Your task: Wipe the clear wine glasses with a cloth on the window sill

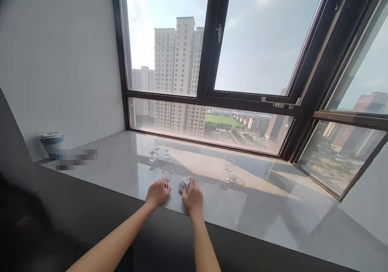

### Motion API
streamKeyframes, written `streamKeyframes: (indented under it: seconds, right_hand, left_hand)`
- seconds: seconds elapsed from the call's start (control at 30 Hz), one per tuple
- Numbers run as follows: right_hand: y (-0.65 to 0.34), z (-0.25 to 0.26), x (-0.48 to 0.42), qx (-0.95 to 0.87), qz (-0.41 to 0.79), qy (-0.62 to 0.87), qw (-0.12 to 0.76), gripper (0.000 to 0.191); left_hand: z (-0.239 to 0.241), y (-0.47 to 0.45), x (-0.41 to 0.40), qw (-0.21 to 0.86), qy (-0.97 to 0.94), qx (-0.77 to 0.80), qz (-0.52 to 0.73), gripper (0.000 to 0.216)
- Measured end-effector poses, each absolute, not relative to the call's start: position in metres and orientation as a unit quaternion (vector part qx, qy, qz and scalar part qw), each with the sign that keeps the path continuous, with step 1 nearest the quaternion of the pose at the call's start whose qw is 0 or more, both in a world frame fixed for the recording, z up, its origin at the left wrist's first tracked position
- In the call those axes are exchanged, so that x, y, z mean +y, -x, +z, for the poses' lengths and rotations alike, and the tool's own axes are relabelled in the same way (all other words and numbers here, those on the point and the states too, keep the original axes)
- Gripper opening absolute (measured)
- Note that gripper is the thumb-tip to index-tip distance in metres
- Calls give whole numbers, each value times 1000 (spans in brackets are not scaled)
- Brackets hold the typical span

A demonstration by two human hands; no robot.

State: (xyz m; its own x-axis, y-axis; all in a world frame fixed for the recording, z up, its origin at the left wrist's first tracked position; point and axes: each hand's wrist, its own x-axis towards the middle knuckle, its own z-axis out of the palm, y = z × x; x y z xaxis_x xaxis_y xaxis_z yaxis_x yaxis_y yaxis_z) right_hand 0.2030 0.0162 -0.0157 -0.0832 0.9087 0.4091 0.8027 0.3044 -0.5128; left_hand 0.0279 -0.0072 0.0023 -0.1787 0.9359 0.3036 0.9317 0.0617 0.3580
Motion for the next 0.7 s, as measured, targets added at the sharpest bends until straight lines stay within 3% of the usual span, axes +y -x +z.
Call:
streamKeyframes:
  seconds: [0.7]
  right_hand:
    - [-197, -28, 27, -730, 57, 587, 346, 49]
  left_hand:
    - [-11, -22, 3, -2, -642, 722, 258, 20]
